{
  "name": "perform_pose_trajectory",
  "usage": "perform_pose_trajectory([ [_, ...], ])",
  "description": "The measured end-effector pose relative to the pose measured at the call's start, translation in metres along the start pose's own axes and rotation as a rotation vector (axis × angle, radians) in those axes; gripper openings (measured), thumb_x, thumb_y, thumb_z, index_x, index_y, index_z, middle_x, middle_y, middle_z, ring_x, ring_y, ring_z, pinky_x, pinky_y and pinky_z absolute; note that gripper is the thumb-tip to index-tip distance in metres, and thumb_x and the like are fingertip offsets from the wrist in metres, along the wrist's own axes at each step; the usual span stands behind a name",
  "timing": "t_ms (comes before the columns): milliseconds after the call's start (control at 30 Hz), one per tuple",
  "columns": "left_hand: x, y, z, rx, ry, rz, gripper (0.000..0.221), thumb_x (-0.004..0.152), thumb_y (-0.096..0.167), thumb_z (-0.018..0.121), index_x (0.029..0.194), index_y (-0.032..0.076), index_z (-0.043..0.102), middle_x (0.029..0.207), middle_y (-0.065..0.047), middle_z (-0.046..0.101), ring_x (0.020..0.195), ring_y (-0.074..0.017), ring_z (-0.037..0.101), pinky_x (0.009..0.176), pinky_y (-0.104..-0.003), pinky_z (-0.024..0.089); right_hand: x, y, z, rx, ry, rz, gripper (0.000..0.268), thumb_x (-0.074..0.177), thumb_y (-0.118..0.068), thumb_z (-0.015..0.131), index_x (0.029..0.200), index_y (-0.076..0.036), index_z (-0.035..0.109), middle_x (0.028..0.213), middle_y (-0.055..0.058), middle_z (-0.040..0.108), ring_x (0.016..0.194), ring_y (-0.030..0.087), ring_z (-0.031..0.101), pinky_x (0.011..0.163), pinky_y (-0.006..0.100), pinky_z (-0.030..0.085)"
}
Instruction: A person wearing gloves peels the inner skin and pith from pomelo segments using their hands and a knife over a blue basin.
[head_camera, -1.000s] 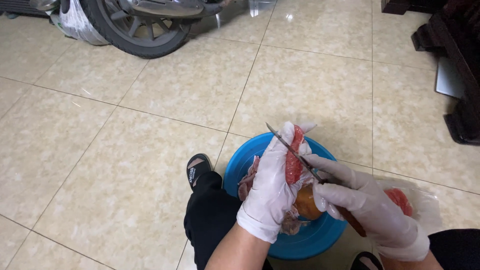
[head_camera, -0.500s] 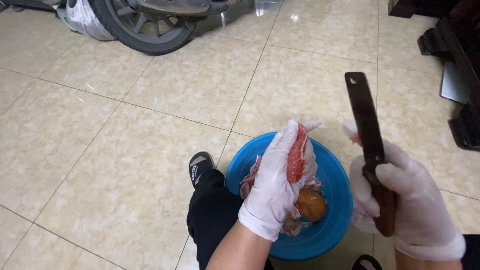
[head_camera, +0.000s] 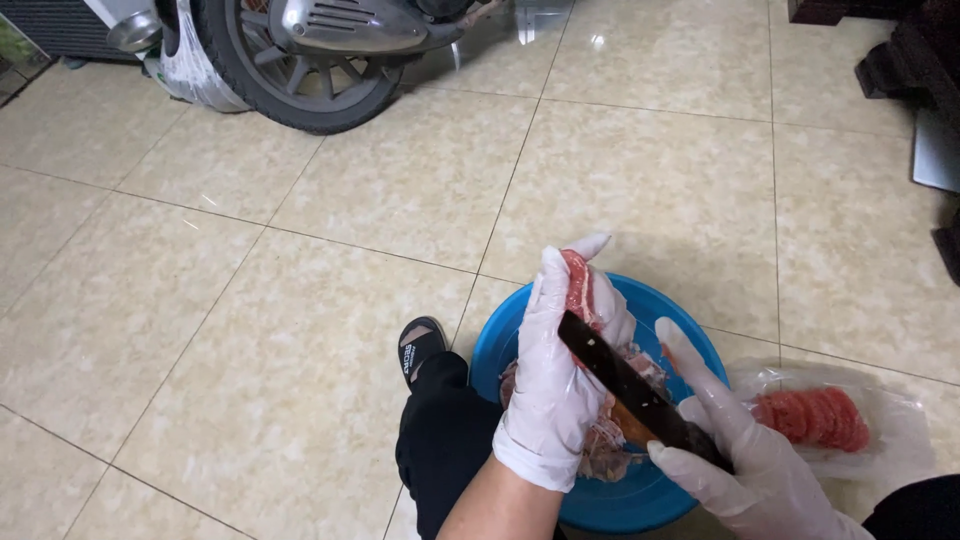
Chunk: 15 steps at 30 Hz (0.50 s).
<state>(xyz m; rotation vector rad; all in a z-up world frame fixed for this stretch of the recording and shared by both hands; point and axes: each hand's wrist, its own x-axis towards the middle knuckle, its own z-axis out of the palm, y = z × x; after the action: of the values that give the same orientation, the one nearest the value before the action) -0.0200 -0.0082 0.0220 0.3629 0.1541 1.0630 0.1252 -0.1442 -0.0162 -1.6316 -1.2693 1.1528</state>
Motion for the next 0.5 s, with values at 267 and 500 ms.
perform_pose_trajectory([
  [267, 0.000, 0.000, 0.001, 0.029, 0.047, 0.058, 0.051, 0.109, 0.035, 0.046, 0.137, -0.007, 0.047, 0.066, -0.001, 0.046, 0.056, -0.0095, 0.039, 0.051, -0.025, 0.031, 0.002, 0.004, 0.011, -0.037, 0.002, -0.111, 0.103, 0.083, -0.023, 0.073, 0.171, -0.018, 0.018, 0.060, 0.004, 0.058, 0.051, 0.017, 0.047, 0.057, 0.029, 0.031],
  [500, -0.003, -0.004, -0.002, 0.143, 0.053, 0.090, 0.048, 0.108, 0.038, 0.048, 0.130, -0.005, 0.052, 0.072, -0.003, 0.050, 0.062, -0.0116, 0.045, 0.057, -0.027, 0.037, 0.006, -0.003, 0.024, -0.075, 0.101, -0.129, 0.105, 0.078, -0.028, 0.074, 0.168, -0.019, 0.022, 0.066, 0.003, 0.071, 0.053, 0.016, 0.057, 0.056, 0.026, 0.042],
])
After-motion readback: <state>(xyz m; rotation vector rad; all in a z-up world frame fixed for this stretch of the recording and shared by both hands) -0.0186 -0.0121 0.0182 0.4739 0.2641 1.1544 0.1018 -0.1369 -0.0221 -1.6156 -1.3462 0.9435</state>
